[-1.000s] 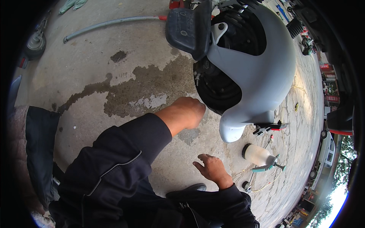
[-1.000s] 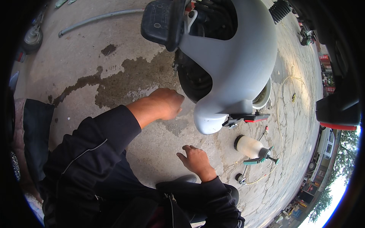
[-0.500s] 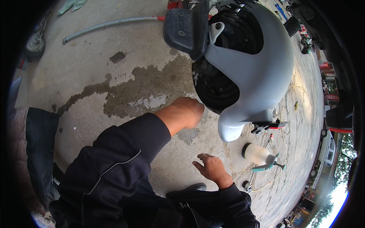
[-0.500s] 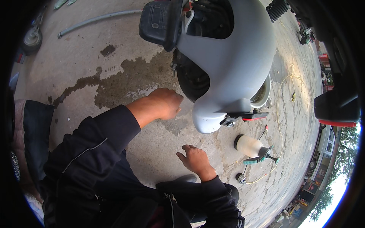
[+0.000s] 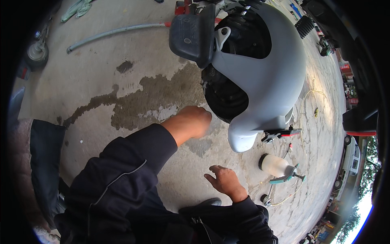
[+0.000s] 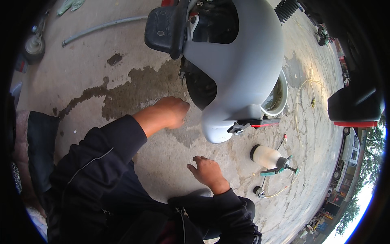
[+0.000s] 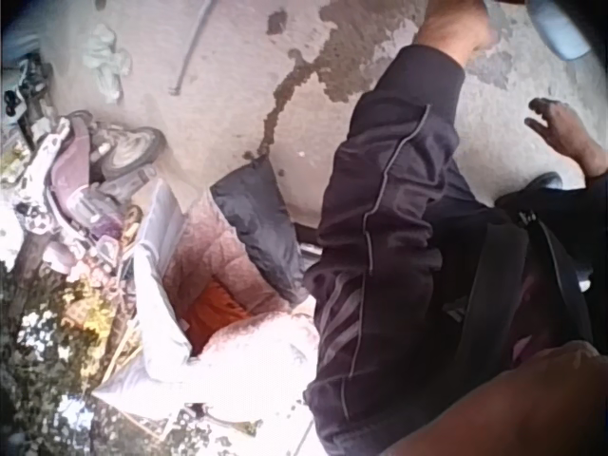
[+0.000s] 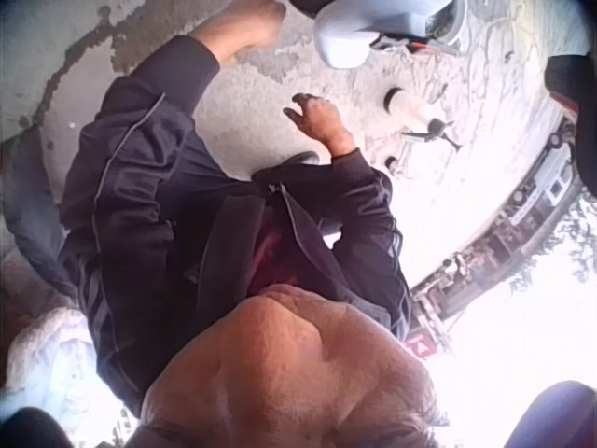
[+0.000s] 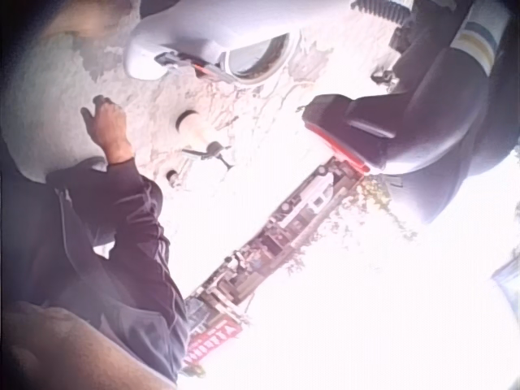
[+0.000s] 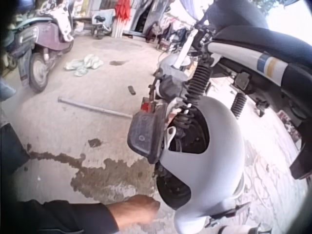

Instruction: The person uses a handheld pressure sprayer to clean the rear fender and under-seat area of a silver motorcycle. They spray water onto the fender, then move to the underside of the seat to spray the frame and mechanical parts. The person sets the sprayer down and briefly touches the cleaned area with their hand.

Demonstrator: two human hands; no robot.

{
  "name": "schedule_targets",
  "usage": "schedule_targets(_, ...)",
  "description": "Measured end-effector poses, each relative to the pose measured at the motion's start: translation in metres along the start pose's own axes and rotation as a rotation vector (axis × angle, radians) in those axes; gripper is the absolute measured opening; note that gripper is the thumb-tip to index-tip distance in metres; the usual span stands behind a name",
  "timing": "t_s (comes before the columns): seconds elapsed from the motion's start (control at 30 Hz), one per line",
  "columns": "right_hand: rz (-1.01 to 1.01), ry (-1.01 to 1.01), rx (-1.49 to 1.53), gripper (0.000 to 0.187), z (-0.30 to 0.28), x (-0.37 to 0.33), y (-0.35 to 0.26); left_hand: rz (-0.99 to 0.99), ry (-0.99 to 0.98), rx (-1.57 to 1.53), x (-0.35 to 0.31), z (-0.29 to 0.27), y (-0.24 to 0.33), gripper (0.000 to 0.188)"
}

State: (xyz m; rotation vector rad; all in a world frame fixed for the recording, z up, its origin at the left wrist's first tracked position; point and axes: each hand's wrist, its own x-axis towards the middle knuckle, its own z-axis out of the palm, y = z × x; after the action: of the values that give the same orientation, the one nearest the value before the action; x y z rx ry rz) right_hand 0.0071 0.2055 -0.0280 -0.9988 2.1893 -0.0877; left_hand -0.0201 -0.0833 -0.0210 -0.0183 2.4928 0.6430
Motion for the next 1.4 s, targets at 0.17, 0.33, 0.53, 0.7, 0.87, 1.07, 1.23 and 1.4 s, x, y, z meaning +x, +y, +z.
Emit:
schedule_targets(0.17,-0.041,-0.003,-0.016,0.042,-0.001,0.001,-0.003,-0.02,0.114,0.044,0.001,0.002,-0.014,0.035)
schedule_targets(0.33,-0.036,-0.009,0.032,0.04,-0.012,-0.002,-0.007,-0.187,-0.128,0.052,0.012,0.001,-0.016,0.07)
schedule_targets(0.53,-0.136,0.139,0.125,0.037,-0.016,-0.02,-0.008,-0.039,-0.305,0.008,0.012,0.026,-0.044,0.115)
schedule_targets(0.7,-0.126,0.11,0.206,0.035,-0.014,-0.029,0.015,-0.135,-0.391,-0.046,0.004,0.041,-0.058,0.12)
schedule_targets(0.87,-0.065,-0.028,0.118,0.032,-0.009,-0.033,0.072,-0.198,-0.297,0.018,-0.035,0.046,-0.045,0.101)
schedule_targets(1.07,0.216,0.137,0.289,0.041,-0.047,-0.103,0.069,-0.235,-0.08,-0.242,-0.134,0.039,-0.021,0.097)
schedule_targets(1.23,0.208,0.111,0.433,0.043,-0.087,-0.18,-0.017,-0.366,0.119,-0.424,-0.209,-0.01,-0.014,0.092)
schedule_targets(1.4,0.094,0.021,0.501,0.042,-0.147,-0.237,-0.08,-0.433,0.213,-0.471,-0.274,-0.047,-0.027,0.082)
